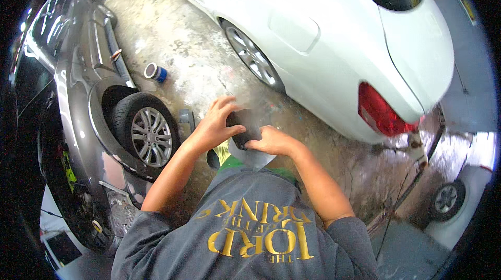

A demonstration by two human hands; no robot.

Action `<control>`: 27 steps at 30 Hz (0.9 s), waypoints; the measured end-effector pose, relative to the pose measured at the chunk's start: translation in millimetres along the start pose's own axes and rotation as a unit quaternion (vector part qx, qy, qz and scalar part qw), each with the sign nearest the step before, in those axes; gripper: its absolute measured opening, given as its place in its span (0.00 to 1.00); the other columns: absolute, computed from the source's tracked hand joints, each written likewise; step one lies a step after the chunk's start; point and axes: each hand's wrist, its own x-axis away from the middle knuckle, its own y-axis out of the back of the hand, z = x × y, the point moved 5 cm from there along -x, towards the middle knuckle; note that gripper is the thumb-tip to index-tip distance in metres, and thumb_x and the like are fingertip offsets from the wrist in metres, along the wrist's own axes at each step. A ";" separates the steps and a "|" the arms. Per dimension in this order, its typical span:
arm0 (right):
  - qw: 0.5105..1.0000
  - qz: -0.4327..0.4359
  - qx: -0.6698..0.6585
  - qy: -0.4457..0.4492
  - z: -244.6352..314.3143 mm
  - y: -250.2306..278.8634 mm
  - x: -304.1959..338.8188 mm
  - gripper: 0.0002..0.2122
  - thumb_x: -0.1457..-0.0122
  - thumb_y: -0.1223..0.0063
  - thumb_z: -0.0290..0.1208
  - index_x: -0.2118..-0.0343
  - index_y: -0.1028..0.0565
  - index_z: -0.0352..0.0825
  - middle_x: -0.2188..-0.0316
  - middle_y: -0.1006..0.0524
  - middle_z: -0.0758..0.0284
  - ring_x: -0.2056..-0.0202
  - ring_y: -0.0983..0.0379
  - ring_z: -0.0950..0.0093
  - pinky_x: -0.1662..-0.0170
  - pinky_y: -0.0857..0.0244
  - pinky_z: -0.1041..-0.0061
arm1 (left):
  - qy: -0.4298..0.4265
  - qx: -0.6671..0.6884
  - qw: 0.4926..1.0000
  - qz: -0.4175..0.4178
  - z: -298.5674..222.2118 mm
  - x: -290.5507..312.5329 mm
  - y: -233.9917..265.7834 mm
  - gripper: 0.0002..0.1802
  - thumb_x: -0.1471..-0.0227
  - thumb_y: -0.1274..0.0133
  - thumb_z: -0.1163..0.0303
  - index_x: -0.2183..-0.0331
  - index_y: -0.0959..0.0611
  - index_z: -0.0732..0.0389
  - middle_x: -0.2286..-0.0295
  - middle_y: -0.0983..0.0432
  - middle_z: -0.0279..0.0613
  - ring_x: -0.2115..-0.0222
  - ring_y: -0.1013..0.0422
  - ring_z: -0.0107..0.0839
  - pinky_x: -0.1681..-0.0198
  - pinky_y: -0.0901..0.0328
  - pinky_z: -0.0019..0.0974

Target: The person sands a damaged area on the front bumper of a dark gray SUV using sandpaper. They walk through the garage, retrieve sandpaper, and repeatedly rub the sanded area, occasionally dipping the sandpaper into a bucket of water.

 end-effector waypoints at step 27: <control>0.752 0.286 -0.583 0.112 311.1 205.1 -404.5 0.40 0.45 0.43 0.54 0.33 0.44 0.40 0.38 0.38 0.51 0.39 0.40 0.46 0.42 0.47 0.30 | 0.333 0.684 0.512 -0.399 304.3 -60.6 165.6 0.25 0.52 0.51 0.81 0.49 0.26 0.68 0.56 0.23 0.45 0.54 0.26 0.39 0.48 0.32 0.41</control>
